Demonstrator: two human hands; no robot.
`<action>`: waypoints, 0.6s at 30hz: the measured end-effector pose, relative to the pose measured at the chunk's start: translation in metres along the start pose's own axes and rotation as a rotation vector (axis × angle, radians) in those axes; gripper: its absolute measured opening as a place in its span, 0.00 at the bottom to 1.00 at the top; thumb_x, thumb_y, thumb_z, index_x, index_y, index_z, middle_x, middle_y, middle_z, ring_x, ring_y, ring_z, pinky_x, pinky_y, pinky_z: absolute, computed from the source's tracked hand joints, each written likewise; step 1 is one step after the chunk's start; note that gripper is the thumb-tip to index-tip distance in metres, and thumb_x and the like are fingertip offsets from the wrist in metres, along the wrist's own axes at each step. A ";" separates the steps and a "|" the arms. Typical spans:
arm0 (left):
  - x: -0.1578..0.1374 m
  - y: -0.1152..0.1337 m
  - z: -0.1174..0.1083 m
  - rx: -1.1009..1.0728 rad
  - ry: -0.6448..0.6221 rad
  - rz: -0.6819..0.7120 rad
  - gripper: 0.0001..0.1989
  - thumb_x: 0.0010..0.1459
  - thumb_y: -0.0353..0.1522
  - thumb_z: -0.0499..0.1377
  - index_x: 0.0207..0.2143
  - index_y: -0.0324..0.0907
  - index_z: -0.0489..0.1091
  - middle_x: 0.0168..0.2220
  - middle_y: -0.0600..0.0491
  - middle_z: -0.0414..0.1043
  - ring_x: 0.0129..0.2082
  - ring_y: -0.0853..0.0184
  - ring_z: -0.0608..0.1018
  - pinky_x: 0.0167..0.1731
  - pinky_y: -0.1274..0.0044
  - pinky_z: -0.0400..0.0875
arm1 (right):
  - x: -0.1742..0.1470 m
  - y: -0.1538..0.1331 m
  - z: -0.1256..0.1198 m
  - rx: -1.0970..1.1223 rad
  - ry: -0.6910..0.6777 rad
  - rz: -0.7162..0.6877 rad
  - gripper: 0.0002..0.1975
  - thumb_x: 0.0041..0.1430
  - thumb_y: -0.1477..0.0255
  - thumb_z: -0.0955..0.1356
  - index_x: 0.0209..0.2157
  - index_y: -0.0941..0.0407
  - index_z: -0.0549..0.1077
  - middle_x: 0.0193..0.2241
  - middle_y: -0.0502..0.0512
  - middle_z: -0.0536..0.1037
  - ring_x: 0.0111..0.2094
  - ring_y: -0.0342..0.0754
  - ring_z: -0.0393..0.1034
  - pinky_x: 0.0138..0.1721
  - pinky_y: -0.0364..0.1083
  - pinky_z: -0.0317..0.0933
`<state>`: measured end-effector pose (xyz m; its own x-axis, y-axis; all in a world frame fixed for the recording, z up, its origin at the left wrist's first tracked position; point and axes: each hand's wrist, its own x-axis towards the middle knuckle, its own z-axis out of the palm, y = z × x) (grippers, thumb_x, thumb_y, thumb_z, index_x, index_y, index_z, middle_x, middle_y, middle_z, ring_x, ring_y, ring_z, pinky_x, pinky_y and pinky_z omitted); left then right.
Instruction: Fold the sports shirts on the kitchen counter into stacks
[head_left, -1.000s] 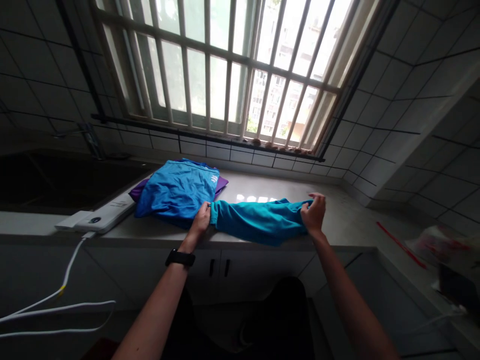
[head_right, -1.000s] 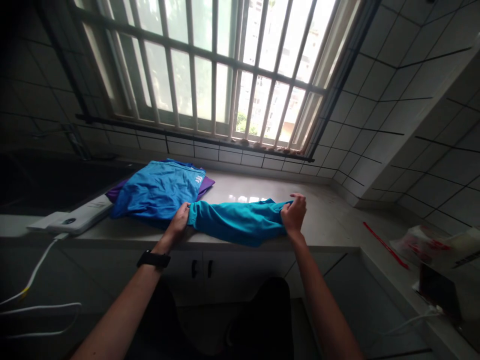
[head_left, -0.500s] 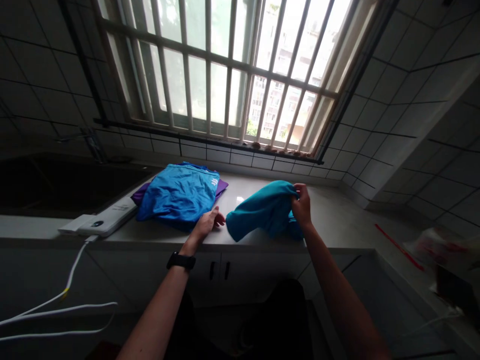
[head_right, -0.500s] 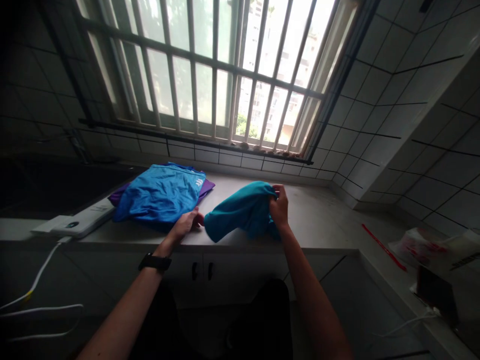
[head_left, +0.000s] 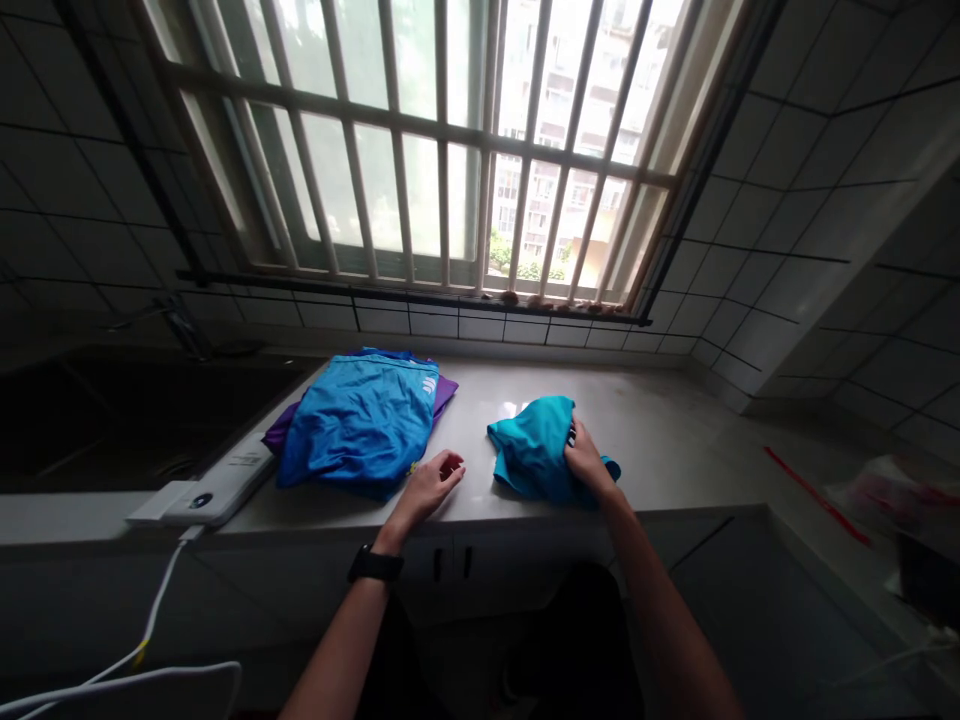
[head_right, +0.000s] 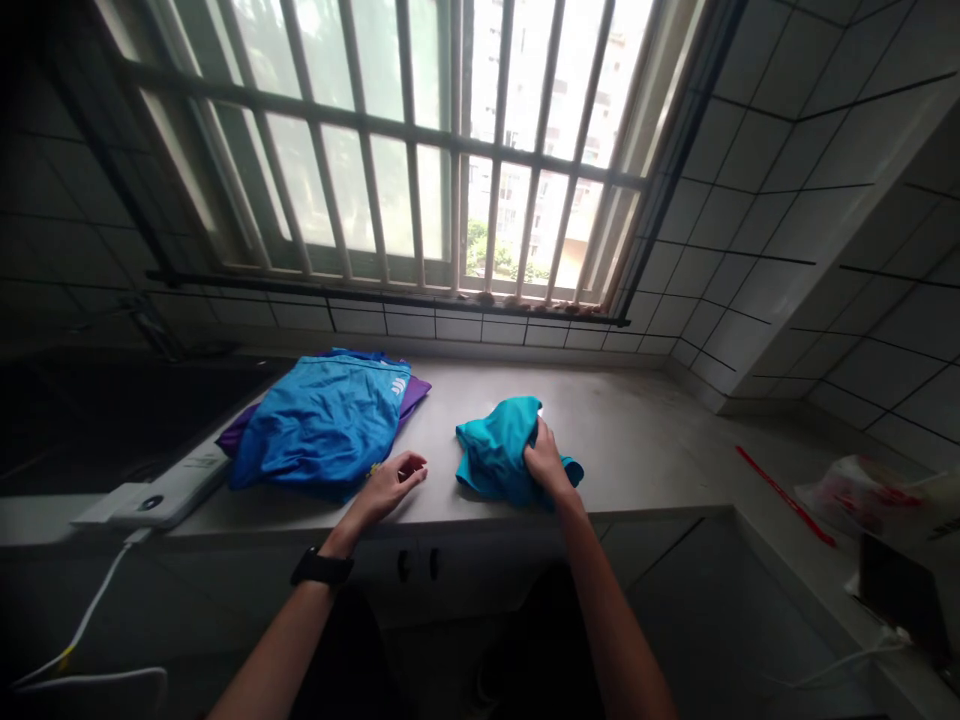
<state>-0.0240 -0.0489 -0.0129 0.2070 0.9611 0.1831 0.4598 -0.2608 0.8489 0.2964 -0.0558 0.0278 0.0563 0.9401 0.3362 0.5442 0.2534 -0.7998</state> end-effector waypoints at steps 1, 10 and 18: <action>-0.001 0.000 0.000 0.000 -0.004 -0.002 0.18 0.54 0.50 0.59 0.36 0.46 0.73 0.32 0.50 0.79 0.35 0.58 0.81 0.39 0.68 0.75 | -0.011 0.000 0.004 -0.059 0.014 0.005 0.30 0.60 0.55 0.66 0.61 0.52 0.69 0.58 0.64 0.73 0.64 0.64 0.62 0.66 0.62 0.57; 0.000 -0.001 0.002 0.022 -0.026 0.015 0.15 0.56 0.47 0.57 0.37 0.46 0.72 0.29 0.53 0.76 0.32 0.60 0.79 0.37 0.69 0.73 | -0.044 0.010 0.019 -0.634 0.021 0.198 0.18 0.62 0.65 0.71 0.53 0.54 0.77 0.50 0.69 0.78 0.53 0.66 0.72 0.53 0.59 0.66; -0.005 0.009 0.008 -0.093 -0.052 -0.019 0.20 0.54 0.49 0.62 0.43 0.45 0.72 0.37 0.48 0.81 0.41 0.56 0.83 0.40 0.67 0.76 | 0.009 -0.025 0.006 0.288 -0.112 0.282 0.25 0.64 0.47 0.65 0.47 0.53 0.77 0.45 0.61 0.83 0.49 0.61 0.78 0.51 0.57 0.72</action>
<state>-0.0139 -0.0566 -0.0100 0.2440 0.9592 0.1425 0.3828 -0.2303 0.8947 0.2776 -0.0526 0.0479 0.0699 0.9967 0.0408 0.2628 0.0211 -0.9646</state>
